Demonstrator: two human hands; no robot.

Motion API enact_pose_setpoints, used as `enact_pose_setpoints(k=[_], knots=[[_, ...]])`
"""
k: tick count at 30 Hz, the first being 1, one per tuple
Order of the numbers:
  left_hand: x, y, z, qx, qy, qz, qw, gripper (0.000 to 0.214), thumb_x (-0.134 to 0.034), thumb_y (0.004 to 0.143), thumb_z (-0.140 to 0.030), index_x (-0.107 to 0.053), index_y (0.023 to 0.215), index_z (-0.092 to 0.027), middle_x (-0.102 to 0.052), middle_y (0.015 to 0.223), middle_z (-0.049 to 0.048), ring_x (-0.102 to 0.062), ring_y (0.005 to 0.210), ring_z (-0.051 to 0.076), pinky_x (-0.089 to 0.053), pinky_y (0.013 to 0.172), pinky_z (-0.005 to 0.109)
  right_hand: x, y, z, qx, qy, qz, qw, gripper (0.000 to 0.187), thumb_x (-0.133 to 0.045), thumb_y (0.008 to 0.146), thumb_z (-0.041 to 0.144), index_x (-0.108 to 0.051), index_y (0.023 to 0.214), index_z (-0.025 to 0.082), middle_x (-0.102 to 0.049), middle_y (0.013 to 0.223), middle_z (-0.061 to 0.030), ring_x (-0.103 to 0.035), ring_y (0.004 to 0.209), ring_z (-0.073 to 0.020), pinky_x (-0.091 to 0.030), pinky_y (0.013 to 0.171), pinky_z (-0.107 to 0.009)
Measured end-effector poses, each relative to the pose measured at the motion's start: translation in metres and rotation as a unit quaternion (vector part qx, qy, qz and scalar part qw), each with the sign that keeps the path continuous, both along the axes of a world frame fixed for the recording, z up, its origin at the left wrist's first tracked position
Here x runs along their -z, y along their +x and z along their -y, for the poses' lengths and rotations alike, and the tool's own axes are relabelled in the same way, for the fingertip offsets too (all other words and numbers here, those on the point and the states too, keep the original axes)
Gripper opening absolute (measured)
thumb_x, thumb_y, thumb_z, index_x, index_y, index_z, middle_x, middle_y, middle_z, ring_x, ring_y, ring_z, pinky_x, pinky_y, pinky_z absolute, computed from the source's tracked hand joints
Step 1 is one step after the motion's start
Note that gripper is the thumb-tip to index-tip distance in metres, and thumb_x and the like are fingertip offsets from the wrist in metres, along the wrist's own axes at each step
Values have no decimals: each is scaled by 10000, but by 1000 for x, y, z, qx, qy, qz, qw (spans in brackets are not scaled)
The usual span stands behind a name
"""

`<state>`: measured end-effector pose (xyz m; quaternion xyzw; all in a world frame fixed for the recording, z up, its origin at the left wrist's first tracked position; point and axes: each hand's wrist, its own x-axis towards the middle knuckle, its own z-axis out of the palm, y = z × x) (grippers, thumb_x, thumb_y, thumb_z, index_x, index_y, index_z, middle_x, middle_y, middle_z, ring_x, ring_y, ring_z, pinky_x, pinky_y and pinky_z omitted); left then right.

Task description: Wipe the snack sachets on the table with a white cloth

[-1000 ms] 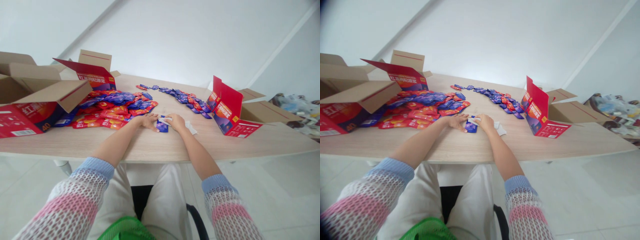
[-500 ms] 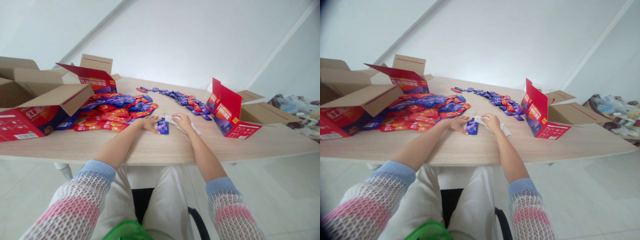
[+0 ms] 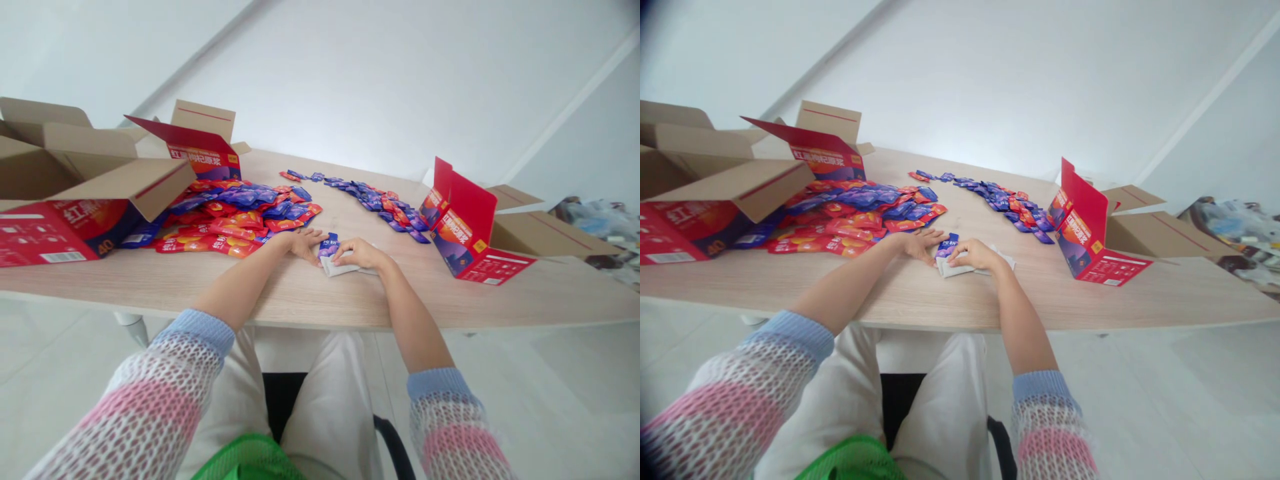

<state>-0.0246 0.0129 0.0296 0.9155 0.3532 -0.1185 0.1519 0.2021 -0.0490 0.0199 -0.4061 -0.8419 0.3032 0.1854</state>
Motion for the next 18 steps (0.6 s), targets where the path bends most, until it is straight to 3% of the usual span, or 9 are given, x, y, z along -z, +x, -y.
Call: enact_pose_setpoints(k=[4,7,11,13,15,18], knots=[[-4,2,-1,11,-4,-23,1000,1182,-579,588,-741,20,1494,-276,81,1552,52,70,1408,338,-16,1102,554,-2,13,-2,27,-4,24,999,305,-709,704,428,-746,900,198,-720,927,-26,-638,853,-183,-450,799,-261],[-3,2,-2,15,-6,-25,1000,1173,-580,594,-737,16,1494,-279,85,1551,56,74,1407,339,-23,1099,563,0,28,-3,132,31,62,989,251,-696,724,393,-750,904,227,-725,937,-19,-640,875,-192,-441,823,-263],[0,0,-3,12,2,-8,1000,1150,-576,587,-749,-31,1494,-300,56,1556,46,60,1410,334,-28,1102,557,3,44,-3,354,92,138,920,243,-669,741,437,-753,896,268,-722,957,-41,-638,899,-229,-449,792,-296],[0,-1,-3,9,5,-1,1000,1150,-573,581,-758,-44,1494,-303,42,1558,46,50,1412,330,-37,1107,546,2,44,-2,415,124,138,891,266,-644,754,468,-748,908,277,-716,983,-50,-633,925,-241,-453,782,-310],[0,-1,-1,6,4,2,1000,1156,-574,575,-764,-51,1495,-298,37,1559,50,42,1413,329,-44,1110,538,0,39,-2,431,168,105,880,283,-617,776,470,-740,935,269,-708,1014,-50,-625,954,-238,-452,798,-312],[0,-2,1,4,4,8,1000,1153,-573,573,-765,-60,1495,-300,35,1559,46,41,1413,330,-40,1110,536,-4,21,0,402,254,40,879,286,-578,818,446,-727,960,247,-700,1036,-42,-616,975,-215,-441,850,-301]])
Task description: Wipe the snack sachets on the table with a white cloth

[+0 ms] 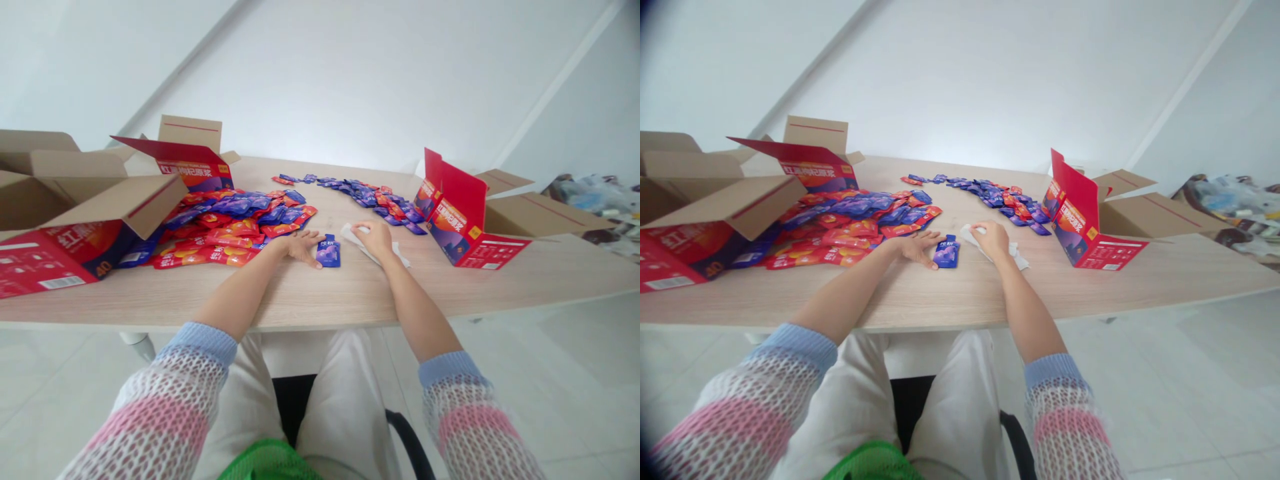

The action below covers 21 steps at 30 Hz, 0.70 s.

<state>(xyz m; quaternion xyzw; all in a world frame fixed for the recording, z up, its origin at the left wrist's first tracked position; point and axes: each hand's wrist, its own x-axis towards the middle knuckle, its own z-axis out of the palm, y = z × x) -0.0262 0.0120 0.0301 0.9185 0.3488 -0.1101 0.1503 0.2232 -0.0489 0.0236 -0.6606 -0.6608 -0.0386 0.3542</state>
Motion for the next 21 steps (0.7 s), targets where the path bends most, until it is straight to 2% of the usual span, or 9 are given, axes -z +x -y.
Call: enact_pose_setpoints(k=[3,10,13,16,21], knots=[[1,0,0,-1,1,2,1000,1154,-564,577,-768,-50,1496,-295,39,1557,39,49,1413,327,-24,1112,532,0,-22,4,-58,41,10,997,282,-555,840,434,-721,967,245,-698,1019,-36,-621,946,-197,-437,866,-289],[2,0,-2,2,-3,-4,1000,1164,-560,589,-758,-16,1497,-274,64,1555,40,67,1415,307,5,1110,528,6,-52,9,-183,-101,100,973,279,-591,815,456,-721,1015,311,-709,1018,-20,-635,945,-205,-447,832,-284],[2,1,-2,-1,-4,-2,1000,1165,-563,580,-757,-16,1495,-288,59,1556,37,65,1414,312,-4,1107,540,4,-53,10,-210,-117,103,965,281,-588,815,466,-728,1000,308,-712,1014,-21,-640,937,-209,-449,806,-281],[1,1,-1,-2,-1,0,1000,1167,-579,558,-754,-38,1493,-311,55,1555,25,63,1412,323,-3,1108,536,0,-52,10,-268,-146,86,949,258,-617,801,416,-737,986,281,-719,986,-18,-644,919,-199,-446,801,-263],[1,2,-1,-2,-7,-2,1000,1161,-583,564,-749,-35,1492,-317,63,1554,35,69,1410,329,-2,1104,545,-6,-32,10,-346,-252,9,904,274,-674,753,374,-742,984,245,-729,942,4,-643,884,-182,-440,817,-241]])
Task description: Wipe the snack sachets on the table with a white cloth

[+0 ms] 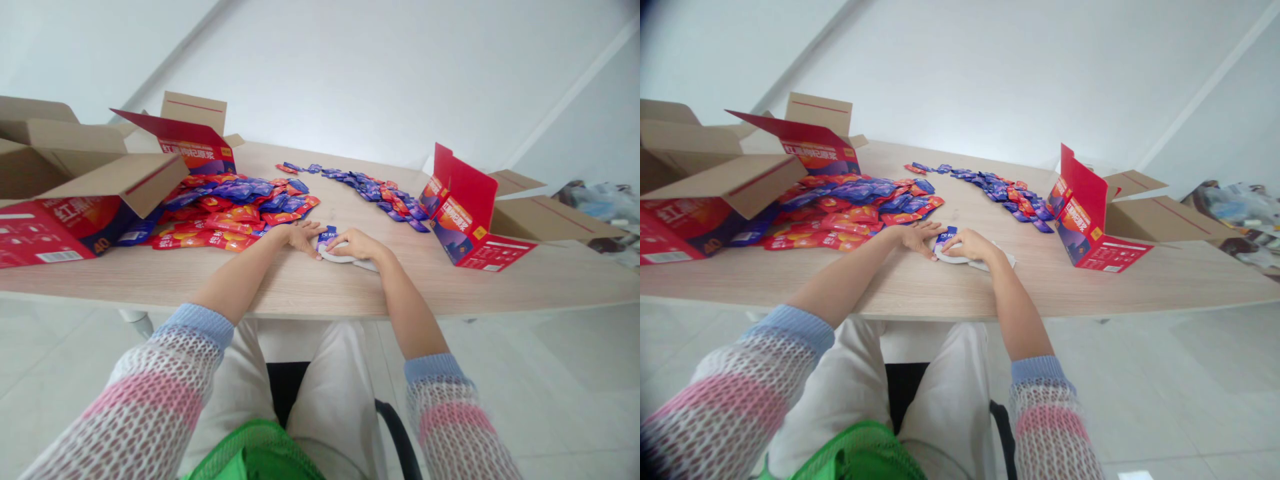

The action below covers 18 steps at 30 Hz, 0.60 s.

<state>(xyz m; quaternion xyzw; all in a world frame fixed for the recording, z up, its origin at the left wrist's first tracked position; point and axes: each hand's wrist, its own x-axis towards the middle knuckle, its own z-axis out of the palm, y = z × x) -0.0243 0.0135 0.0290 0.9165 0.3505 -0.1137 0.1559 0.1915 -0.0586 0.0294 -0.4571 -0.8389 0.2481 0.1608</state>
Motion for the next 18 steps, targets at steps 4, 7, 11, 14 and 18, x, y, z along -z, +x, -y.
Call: enact_pose_setpoints(k=[4,7,11,14,18], knots=[[3,0,-3,0,4,-1,1000,1168,-574,557,-764,-34,1492,-318,50,1556,37,71,1407,345,-10,1101,554,-4,25,1,44,-28,22,998,255,-705,717,388,-758,920,242,-731,920,2,-641,875,-185,-438,814,-240],[6,-2,-4,2,11,8,1000,1149,-570,561,-765,-52,1490,-331,35,1559,21,68,1409,337,-10,1105,544,-4,36,2,191,39,86,977,219,-702,717,419,-765,856,263,-730,889,-24,-640,848,-208,-444,784,-274],[7,-7,0,-1,16,31,999,1101,-550,589,-764,-62,1485,-353,15,1562,1,54,1414,325,-10,1106,544,-1,32,0,337,155,87,924,303,-592,800,495,-742,957,284,-698,1040,-55,-608,975,-249,-434,821,-321],[6,-8,3,-7,17,38,999,1088,-539,596,-768,-78,1486,-347,5,1564,6,48,1415,323,-16,1108,538,2,23,-2,319,211,34,923,346,-509,864,488,-707,1052,274,-673,1105,-52,-593,1015,-228,-425,851,-311],[5,-7,4,0,17,38,999,1081,-538,602,-770,-90,1486,-338,1,1564,12,45,1415,325,-19,1108,539,7,10,-4,201,188,43,960,318,-542,858,464,-708,1049,273,-682,1084,-40,-608,982,-203,-429,844,-286]])
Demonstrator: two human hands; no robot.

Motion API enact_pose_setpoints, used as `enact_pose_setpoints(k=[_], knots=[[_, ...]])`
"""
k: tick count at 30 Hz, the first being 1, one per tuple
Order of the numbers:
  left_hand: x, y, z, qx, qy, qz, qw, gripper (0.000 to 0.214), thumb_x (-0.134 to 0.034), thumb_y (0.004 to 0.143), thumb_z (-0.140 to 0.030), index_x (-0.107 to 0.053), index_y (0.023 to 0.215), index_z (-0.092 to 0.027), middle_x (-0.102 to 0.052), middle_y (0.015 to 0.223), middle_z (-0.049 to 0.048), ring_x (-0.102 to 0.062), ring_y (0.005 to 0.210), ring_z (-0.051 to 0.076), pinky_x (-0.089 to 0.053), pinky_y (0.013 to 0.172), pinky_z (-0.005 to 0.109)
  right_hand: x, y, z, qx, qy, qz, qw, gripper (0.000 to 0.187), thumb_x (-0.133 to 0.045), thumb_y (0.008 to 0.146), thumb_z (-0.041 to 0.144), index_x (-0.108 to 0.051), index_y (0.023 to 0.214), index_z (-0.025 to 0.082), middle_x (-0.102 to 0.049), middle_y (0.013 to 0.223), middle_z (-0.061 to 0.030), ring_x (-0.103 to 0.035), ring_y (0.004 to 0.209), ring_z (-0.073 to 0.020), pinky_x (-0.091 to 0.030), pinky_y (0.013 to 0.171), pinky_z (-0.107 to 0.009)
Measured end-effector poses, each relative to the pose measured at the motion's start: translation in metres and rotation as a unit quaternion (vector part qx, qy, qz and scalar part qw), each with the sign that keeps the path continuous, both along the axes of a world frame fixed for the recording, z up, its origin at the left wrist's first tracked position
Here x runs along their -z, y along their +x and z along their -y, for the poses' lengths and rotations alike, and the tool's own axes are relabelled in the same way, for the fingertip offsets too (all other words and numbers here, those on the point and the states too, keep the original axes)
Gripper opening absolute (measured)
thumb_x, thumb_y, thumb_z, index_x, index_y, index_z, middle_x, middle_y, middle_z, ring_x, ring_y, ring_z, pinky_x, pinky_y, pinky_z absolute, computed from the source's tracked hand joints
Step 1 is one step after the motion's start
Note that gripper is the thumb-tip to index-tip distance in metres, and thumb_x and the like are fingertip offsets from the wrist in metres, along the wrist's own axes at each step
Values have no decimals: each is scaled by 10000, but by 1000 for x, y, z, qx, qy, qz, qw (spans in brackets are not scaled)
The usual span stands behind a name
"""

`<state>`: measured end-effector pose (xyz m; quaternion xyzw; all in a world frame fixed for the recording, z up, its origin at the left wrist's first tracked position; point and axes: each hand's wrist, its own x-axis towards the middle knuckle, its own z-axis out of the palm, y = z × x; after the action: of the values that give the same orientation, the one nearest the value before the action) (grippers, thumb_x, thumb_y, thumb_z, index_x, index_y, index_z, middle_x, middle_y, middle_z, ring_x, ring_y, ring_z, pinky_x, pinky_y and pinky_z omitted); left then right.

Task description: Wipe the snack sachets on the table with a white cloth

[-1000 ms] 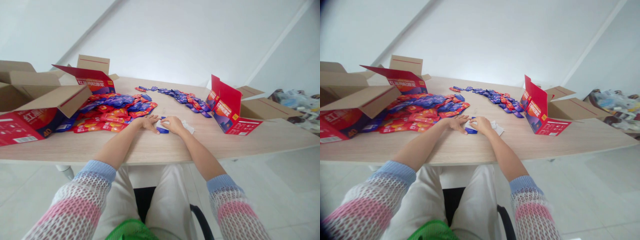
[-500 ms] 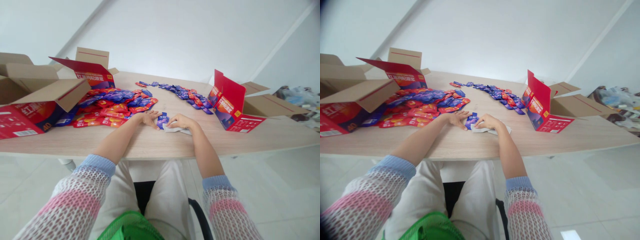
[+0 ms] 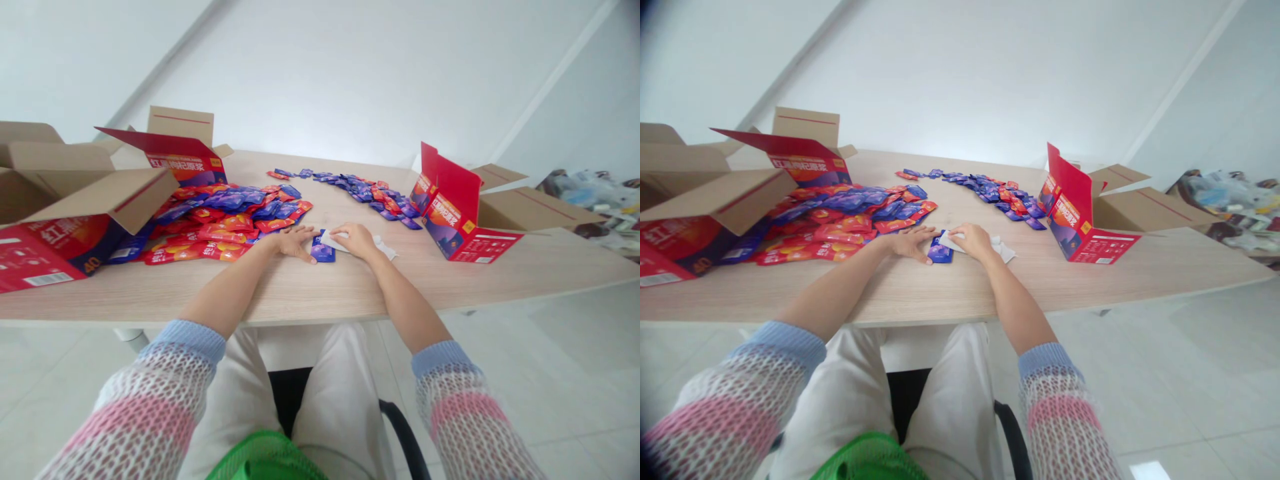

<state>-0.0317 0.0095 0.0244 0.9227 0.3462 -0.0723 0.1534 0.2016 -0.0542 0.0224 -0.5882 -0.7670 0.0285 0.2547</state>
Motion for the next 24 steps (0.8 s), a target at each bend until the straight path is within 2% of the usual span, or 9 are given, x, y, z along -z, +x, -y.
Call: enact_pose_setpoints(k=[4,7,9,12,18,24], knots=[[0,0,-1,-7,0,1,1000,1082,-547,602,-760,-93,1486,-333,-4,1564,14,47,1417,311,-17,1109,536,1,-9,0,-87,-55,7,995,292,-593,835,436,-716,1039,266,-695,1061,-36,-621,964,-196,-435,828,-268],[-1,0,-2,-7,-5,-5,1000,1078,-567,599,-737,-95,1484,-343,-2,1564,13,32,1418,312,-28,1106,543,1,-16,2,-196,-94,-5,976,231,-611,836,362,-721,1023,281,-700,1038,-14,-622,960,-174,-433,829,-246],[-1,1,-4,-5,-8,-11,1000,1082,-579,596,-718,-87,1485,-345,-4,1563,12,20,1420,306,-36,1108,537,2,-21,3,-239,-110,-2,965,207,-606,842,300,-725,1010,284,-699,1033,-11,-619,963,-165,-430,835,-242],[-1,3,-6,-1,-8,-21,1000,1092,-594,582,-702,-82,1483,-357,7,1561,-2,26,1419,303,-33,1113,522,1,-26,2,-252,-127,-3,959,211,-583,848,239,-731,998,259,-701,1024,-27,-617,955,-167,-429,843,-252],[-4,7,-6,2,-21,-46,999,1144,-602,556,-735,-64,1487,-343,47,1559,21,56,1412,328,-16,1105,543,-7,-12,3,-280,-228,-34,932,242,-598,817,241,-726,1022,223,-721,985,-28,-635,891,-160,-444,821,-241],[-5,8,-8,-1,-27,-49,998,1172,-594,541,-764,-43,1486,-343,69,1555,42,78,1405,347,-12,1088,579,-8,9,3,-232,-254,-44,938,248,-616,781,242,-736,997,230,-730,948,5,-640,885,-159,-447,830,-225]])
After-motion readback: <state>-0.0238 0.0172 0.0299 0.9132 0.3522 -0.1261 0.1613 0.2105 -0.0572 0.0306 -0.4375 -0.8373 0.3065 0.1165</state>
